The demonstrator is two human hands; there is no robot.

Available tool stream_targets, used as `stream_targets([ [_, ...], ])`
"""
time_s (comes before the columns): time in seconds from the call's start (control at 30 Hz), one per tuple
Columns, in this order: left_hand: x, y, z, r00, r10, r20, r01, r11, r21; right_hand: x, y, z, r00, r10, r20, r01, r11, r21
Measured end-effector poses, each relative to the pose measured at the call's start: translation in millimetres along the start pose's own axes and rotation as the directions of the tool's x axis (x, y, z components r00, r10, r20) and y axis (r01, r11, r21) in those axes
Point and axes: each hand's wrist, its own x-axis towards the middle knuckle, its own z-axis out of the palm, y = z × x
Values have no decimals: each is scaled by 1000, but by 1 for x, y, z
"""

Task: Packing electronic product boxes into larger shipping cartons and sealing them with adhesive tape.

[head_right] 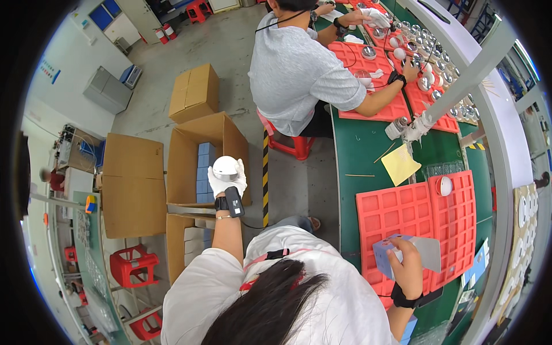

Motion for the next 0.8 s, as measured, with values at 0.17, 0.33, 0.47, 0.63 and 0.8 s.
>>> stream_targets([
  [0.17,23,3,-17,991,39,127,-58,987,149,-9,4,-6,995,-31,-96,28,999,-40],
  [0.33,9,-28,-14,995,-99,-6,98,967,235,-17,18,-1,994,46,-102,-43,998,35],
  [0.47,5,-73,-8,992,-118,-47,127,906,403,-32,27,-1,977,141,-159,-121,984,130],
  [0.63,-1,-122,6,880,-464,100,319,733,601,-56,40,-12,927,223,-301,-182,970,160],
  [0.8,-26,-169,22,709,-694,126,431,568,701,-83,61,-13,802,306,-513,-247,952,180],
])
